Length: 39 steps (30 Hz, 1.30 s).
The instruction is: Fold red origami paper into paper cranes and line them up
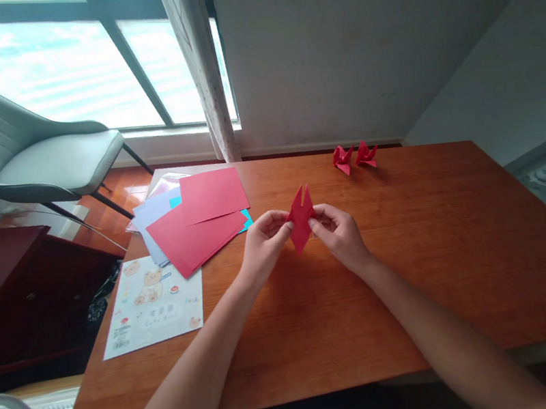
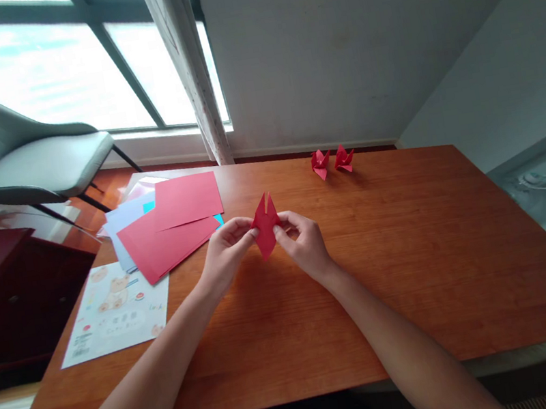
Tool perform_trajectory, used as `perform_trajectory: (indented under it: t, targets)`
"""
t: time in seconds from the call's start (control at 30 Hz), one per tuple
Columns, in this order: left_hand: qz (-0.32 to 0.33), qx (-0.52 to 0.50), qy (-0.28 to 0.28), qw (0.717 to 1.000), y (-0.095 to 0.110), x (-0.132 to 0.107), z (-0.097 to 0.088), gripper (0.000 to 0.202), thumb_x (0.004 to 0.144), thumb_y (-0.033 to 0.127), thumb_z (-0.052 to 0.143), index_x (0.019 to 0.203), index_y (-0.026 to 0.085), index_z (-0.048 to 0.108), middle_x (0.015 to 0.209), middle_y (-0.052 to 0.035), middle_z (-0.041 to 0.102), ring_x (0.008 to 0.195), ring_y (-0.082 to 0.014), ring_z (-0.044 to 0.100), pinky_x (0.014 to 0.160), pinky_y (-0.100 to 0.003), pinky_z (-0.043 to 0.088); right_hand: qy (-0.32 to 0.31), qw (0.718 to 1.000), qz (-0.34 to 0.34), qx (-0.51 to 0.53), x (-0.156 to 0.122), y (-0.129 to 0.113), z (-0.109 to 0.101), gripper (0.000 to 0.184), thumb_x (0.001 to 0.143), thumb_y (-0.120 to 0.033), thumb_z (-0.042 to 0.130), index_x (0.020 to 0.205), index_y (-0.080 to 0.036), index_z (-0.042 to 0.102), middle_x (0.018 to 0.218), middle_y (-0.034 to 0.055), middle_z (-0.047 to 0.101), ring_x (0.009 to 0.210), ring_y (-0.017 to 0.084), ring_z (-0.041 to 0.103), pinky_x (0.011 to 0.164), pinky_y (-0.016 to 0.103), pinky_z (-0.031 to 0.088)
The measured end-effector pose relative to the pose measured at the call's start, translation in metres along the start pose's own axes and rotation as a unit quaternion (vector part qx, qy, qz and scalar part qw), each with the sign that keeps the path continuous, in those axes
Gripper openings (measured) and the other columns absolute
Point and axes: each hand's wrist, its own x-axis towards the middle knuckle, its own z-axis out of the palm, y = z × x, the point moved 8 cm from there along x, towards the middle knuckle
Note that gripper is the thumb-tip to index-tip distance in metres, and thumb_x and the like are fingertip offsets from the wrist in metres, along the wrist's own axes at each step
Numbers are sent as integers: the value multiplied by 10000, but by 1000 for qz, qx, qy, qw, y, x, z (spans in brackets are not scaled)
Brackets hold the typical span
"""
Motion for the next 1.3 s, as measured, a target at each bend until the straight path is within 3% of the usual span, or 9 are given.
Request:
perform_trajectory:
  t: [0.23,0.5,0.73,1.0,1.3]
  targets:
    - [-26,-85,-40,995,0,-3,9,335,692,314,853,884,166,622,900,-24,682,828,-142,636,788,-257,511,-16,999,19,36,1,1,1,211,869,-392,645,964,-210,692,921,49,739,811,208,681,702,312,544]
    - [-45,-74,-92,992,4,-7,19,378,705,323,842,968,163,622,938,-42,671,834,-150,622,757,-245,488,-40,998,4,38,-1,0,5,193,858,-376,660,945,-209,705,914,48,746,818,209,688,717,318,548]
    - [-40,-69,-77,994,3,-6,16,370,715,349,826,967,169,625,904,-26,657,815,-146,612,737,-239,485,-37,998,8,43,-1,-2,5,188,857,-383,660,928,-213,697,903,46,742,790,199,682,702,320,553]
    - [-23,-57,10,998,1,-2,1,284,727,352,815,860,163,651,830,-9,678,749,-129,602,721,-238,471,-4,999,17,38,-1,0,0,186,855,-375,658,930,-208,691,891,42,735,777,193,678,676,305,551]
    - [-49,-59,7,997,-5,0,-1,331,684,404,843,826,158,674,837,-34,734,759,-163,660,738,-279,515,5,1000,4,10,-1,1,-1,231,858,-411,657,967,-213,699,930,62,745,812,226,697,714,347,577]
